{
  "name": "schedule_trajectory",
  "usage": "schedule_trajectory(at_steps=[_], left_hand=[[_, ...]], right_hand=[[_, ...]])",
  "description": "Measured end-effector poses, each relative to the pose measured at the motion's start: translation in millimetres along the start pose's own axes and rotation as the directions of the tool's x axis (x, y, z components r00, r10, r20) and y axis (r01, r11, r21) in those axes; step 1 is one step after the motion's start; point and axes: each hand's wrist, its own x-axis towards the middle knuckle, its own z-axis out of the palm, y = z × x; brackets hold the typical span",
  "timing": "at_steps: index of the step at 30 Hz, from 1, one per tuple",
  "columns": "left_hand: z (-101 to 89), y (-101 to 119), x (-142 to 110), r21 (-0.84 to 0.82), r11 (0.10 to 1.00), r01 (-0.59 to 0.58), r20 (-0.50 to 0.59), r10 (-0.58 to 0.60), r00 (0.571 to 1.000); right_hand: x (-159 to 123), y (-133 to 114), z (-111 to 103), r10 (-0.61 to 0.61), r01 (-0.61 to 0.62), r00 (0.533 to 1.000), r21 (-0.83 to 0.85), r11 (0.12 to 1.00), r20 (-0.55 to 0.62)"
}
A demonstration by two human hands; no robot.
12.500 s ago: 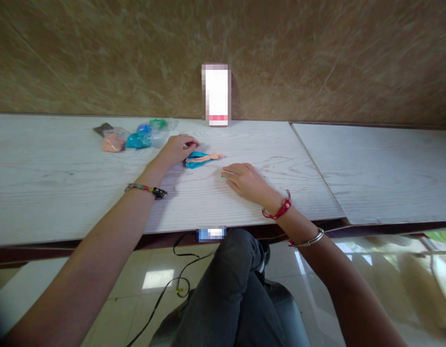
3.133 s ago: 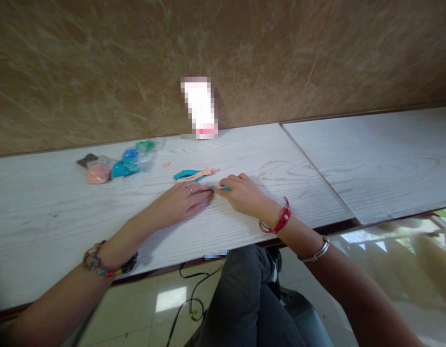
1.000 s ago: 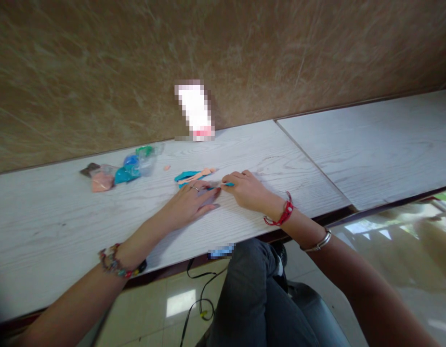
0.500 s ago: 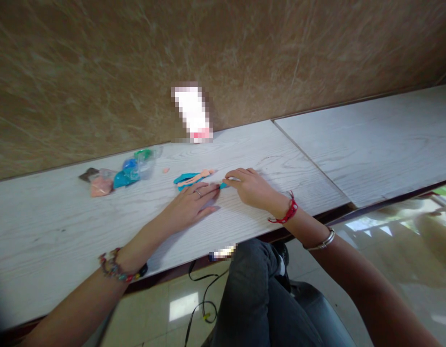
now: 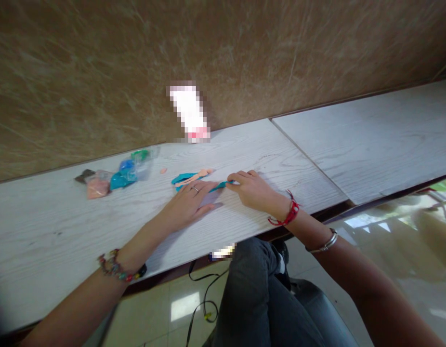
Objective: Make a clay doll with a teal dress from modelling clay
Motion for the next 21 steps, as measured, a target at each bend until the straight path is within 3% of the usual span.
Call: schedule_trajectory(at_steps=[9, 15, 21], left_hand=[[1.2, 3.6, 7.7, 0.016, 1.0, -0.018, 0.01, 0.018, 1.0], [1.0, 3.6, 6.8, -0.001, 1.0, -0.007, 0.011, 0.007, 1.0], [2.1, 3.3, 6.9, 0.0, 1.0, 0.004, 0.018, -0.004, 1.0]], right_hand=[[1.9, 5.7, 0.8, 0.078, -0.066, 0.99, 0.111, 0.992, -0.114], [5.2, 1.6, 2.8, 0.007, -0.007, 1.0, -0.052, 0.999, -0.006], [5.2, 6.1, 5.4, 0.108, -0.104, 0.993, 0.094, 0.99, -0.04]])
